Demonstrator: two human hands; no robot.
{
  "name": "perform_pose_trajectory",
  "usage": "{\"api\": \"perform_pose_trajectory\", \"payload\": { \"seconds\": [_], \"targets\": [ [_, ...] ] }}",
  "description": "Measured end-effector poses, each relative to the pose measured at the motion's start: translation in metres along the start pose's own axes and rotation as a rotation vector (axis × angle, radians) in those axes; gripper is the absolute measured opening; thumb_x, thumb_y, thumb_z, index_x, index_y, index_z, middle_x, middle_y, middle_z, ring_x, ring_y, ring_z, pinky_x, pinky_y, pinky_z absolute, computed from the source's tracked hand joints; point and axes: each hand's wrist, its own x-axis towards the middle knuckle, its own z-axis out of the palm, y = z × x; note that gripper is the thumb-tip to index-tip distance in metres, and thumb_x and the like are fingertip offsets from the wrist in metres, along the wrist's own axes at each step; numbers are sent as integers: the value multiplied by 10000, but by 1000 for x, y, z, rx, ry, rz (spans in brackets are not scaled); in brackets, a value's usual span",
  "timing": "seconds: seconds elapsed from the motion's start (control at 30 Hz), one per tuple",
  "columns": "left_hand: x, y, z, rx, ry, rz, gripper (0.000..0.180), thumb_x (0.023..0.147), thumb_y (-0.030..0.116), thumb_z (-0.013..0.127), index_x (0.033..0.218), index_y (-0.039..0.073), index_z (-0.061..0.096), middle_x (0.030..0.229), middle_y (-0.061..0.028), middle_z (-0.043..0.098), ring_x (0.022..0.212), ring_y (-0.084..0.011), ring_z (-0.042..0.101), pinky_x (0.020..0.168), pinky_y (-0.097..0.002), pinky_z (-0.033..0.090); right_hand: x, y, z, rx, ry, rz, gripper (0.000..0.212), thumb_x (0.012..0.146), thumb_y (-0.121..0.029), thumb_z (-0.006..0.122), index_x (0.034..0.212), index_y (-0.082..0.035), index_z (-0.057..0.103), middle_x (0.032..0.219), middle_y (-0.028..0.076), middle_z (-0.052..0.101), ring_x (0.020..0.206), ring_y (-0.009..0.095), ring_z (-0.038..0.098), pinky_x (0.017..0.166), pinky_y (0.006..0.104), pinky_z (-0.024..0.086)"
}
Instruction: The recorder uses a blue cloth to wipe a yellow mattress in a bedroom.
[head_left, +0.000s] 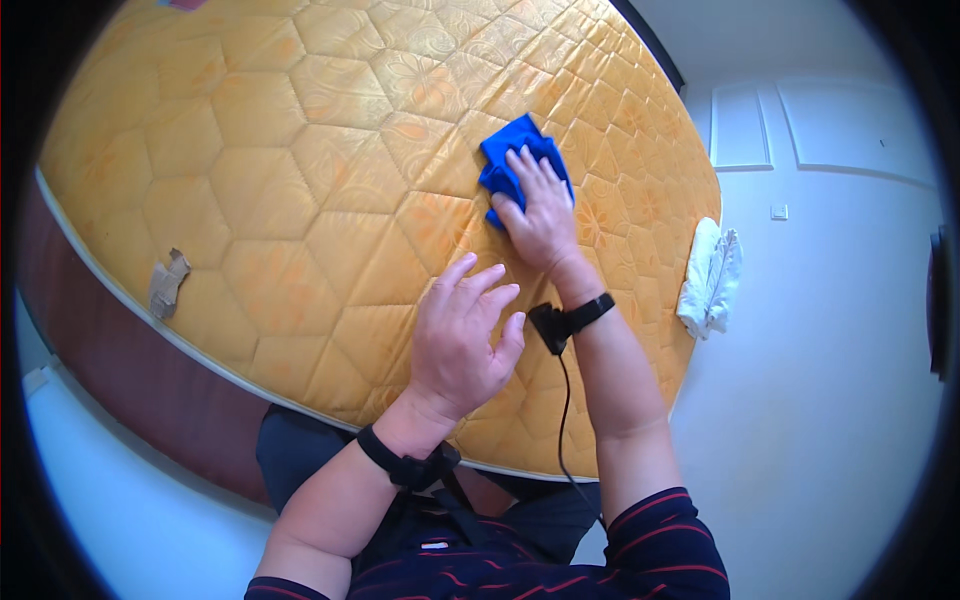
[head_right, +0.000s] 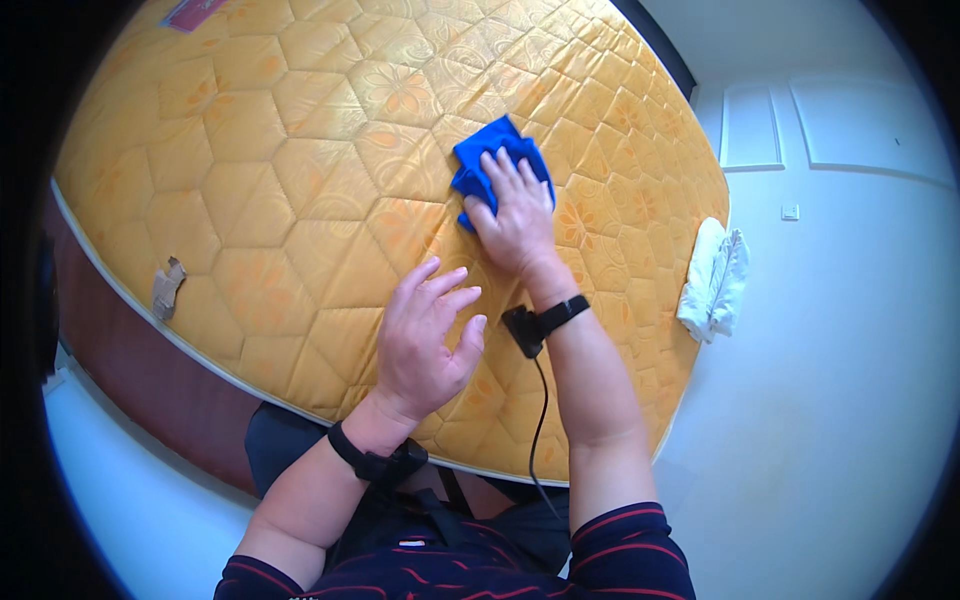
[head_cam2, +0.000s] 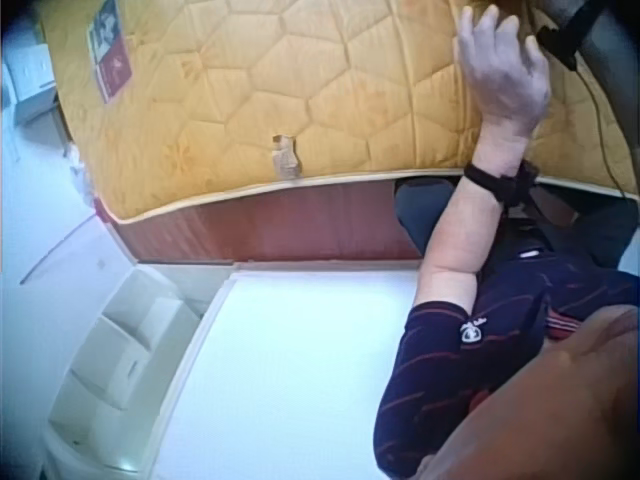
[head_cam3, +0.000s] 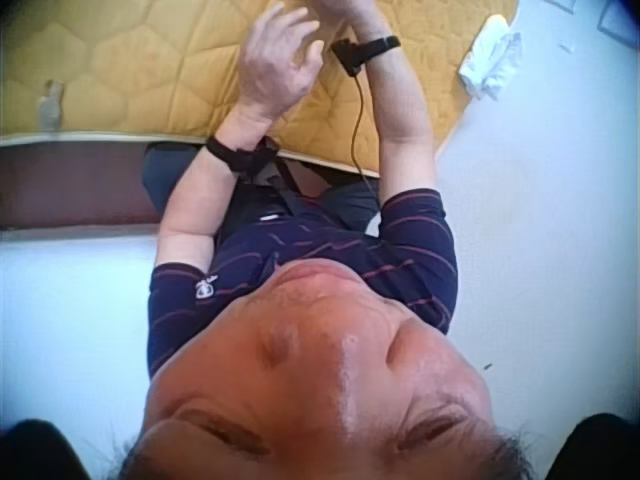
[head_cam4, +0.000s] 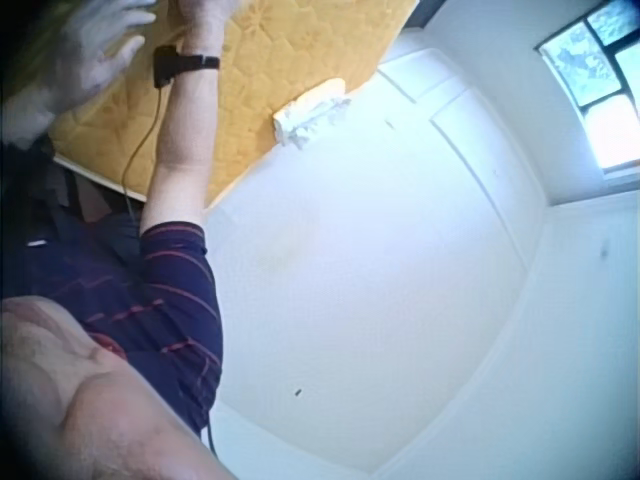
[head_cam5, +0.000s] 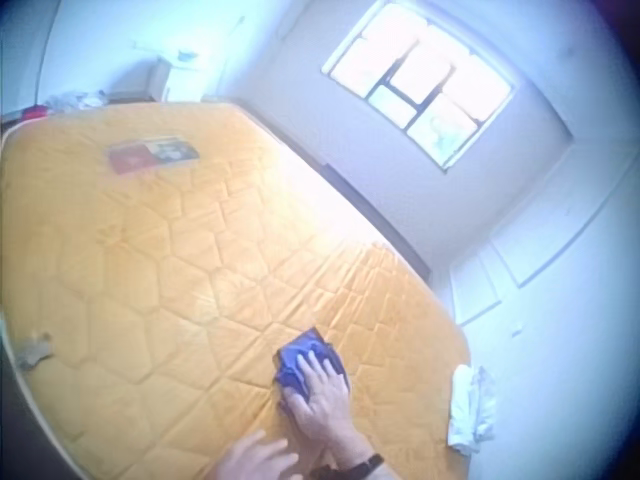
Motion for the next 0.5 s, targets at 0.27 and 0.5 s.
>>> {"api": "perform_pose_trajectory", "payload": {
  "seconds": [0.27,0.5],
  "targets": [
    [0,-4,-11,6,85,50,277,924,167,770,1167,33,775,1256,-198,763,1277,-444,662,1157,-532,515,-113,-61,-11,-24,-106,-162,721,990,-405,665,1651,-158,516,1692,222,494,1530,529,453,1273,604,361],
    [-20,-13,-37,87,60,35,284,942,222,776,1160,40,784,1266,-179,768,1273,-414,672,1138,-502,524,-208,-144,-39,53,-229,-23,761,987,-477,708,1649,-156,512,1739,241,417,1554,565,398,1203,737,369]
  ]
}}
